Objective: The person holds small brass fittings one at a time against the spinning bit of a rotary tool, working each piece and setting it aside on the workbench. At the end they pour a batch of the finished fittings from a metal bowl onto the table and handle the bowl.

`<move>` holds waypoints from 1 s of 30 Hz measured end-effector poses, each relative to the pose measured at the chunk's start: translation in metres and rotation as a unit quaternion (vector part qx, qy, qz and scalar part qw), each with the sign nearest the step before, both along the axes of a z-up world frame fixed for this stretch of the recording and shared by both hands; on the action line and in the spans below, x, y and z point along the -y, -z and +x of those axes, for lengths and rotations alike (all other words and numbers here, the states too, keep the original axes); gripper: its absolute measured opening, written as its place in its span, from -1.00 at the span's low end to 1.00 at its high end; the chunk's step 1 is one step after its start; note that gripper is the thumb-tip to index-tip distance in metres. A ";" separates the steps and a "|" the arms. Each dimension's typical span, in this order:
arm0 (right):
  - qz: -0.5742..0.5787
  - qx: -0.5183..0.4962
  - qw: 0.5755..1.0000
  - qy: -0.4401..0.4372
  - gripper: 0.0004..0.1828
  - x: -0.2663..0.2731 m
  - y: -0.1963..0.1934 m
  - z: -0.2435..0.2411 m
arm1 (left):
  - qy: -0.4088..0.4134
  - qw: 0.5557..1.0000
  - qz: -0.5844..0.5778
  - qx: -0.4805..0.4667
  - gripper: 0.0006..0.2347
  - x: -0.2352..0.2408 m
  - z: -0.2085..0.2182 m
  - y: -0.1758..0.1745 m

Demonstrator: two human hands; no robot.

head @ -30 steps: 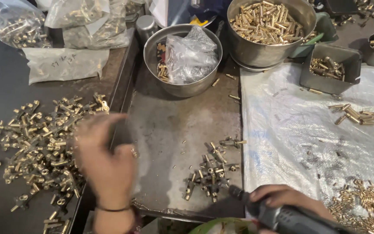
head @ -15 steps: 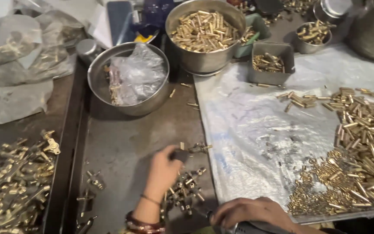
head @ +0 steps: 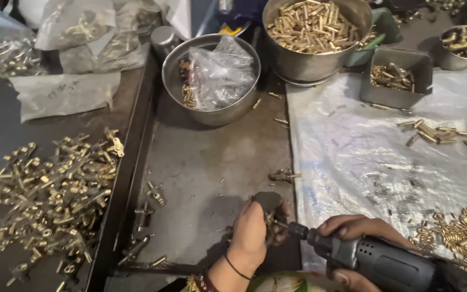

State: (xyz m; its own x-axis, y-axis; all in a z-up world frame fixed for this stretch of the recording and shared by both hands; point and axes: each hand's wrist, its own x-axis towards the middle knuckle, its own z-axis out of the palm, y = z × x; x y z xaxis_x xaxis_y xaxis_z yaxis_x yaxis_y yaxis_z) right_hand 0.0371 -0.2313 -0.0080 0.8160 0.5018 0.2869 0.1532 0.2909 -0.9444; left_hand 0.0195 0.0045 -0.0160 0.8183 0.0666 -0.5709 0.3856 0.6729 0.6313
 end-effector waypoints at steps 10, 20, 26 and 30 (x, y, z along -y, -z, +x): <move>0.031 0.012 0.999 -0.028 -0.50 -0.010 -0.021 -0.004 | -0.031 0.998 -0.018 0.055 -0.57 0.002 -0.005 -0.021; 0.043 -0.010 0.999 -0.027 -0.46 -0.009 -0.023 -0.008 | -0.061 0.995 -0.002 0.080 -0.62 0.005 -0.009 -0.016; 0.032 -0.015 0.998 -0.053 -0.58 0.009 -0.009 0.002 | -0.068 0.994 0.051 0.063 -0.69 0.007 -0.009 -0.012; 0.008 0.013 0.991 -0.135 -0.68 0.031 0.018 0.018 | -0.058 0.993 0.078 0.062 -0.72 0.004 -0.011 -0.011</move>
State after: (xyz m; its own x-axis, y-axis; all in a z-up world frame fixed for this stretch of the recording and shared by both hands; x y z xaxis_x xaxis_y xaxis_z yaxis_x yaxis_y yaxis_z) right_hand 0.0556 -0.2623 -0.0258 0.6453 0.6952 0.3165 0.0928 0.3399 -0.9359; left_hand 0.0083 0.0002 -0.0045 0.8636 0.2443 -0.4409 0.2238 0.5980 0.7696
